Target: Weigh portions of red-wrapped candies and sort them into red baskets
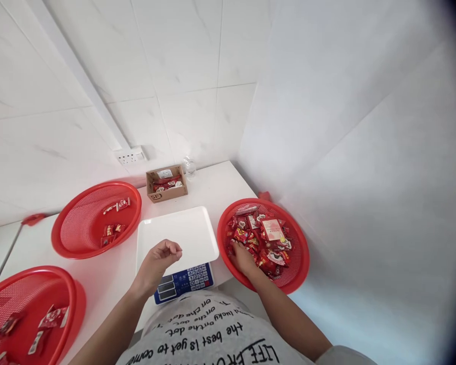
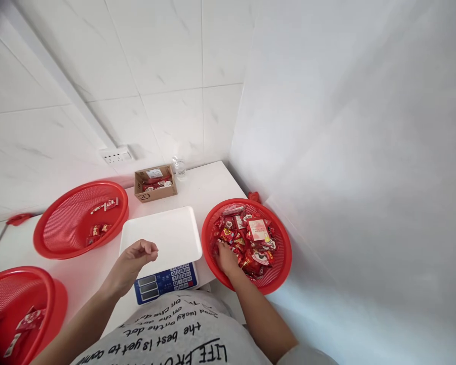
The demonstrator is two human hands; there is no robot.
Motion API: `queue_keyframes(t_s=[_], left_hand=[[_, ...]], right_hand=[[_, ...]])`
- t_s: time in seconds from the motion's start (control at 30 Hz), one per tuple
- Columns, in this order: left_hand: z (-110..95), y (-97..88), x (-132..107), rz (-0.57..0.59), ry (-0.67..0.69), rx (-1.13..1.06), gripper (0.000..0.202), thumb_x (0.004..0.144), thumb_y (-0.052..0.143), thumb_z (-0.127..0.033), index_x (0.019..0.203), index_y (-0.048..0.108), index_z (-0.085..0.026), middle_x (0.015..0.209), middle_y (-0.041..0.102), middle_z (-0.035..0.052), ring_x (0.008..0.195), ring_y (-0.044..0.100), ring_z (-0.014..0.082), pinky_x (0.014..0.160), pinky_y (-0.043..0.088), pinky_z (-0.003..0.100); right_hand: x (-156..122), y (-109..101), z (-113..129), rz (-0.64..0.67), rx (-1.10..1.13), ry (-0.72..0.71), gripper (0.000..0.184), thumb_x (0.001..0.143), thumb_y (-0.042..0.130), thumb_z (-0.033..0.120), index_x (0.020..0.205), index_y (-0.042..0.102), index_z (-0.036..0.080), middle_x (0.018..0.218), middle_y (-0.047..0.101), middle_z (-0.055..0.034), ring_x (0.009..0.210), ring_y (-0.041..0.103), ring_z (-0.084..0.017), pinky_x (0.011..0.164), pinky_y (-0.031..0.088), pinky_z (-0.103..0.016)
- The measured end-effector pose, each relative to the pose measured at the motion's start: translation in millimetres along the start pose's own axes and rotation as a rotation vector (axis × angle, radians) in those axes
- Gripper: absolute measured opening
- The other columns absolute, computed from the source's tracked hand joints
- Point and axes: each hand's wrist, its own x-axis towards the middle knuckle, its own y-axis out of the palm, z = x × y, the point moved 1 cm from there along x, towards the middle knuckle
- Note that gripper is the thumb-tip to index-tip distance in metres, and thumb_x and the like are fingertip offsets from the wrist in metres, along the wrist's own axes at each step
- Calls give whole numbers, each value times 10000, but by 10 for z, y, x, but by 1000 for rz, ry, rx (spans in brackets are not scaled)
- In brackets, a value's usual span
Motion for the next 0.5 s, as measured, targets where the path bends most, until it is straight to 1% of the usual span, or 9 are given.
queue_keyframes(t_s=[0.1,0.17,0.27,0.33,0.43,0.5], left_hand=[[125,36,-45,-20,-71,25,249,612,750,-329,636,533,-209,739,582,-21,704,508,125,677,409,248],[171,57,-76,-35,-106,51,246,615,751,-359,651,556,-213,749,587,-18,719,514,131,678,411,244],[217,68,-123,-58,-136,89,265,614,751,-411,662,578,-216,758,596,-5,736,528,147,674,418,246],[251,56,-148,-73,-151,111,291,608,749,-447,666,584,-215,752,598,2,724,532,155,661,421,251],[303,20,-163,-71,-178,141,324,610,733,-493,679,588,-211,710,584,-3,683,525,152,640,416,254],[323,-8,-159,-63,-191,154,334,619,719,-510,693,591,-210,691,574,-10,670,523,150,640,419,257]], right_hand=[[15,-41,-22,24,109,-8,382,774,489,112,1137,578,193,1154,644,-86,1022,602,-210,854,438,-297],[21,-57,-73,42,193,19,333,767,477,95,1053,606,208,1044,686,-51,928,626,-184,803,445,-275],[30,-103,-189,67,243,58,230,774,476,124,925,632,201,909,701,-37,796,629,-170,726,448,-266],[38,-173,-276,68,242,55,179,768,496,152,871,637,193,834,692,-33,742,618,-168,698,445,-266],[39,-335,-393,22,216,53,165,765,511,197,864,643,187,762,669,-26,709,606,-175,694,447,-280],[28,-449,-437,-37,202,60,211,785,488,222,920,645,181,805,669,-39,751,612,-184,732,455,-295]])
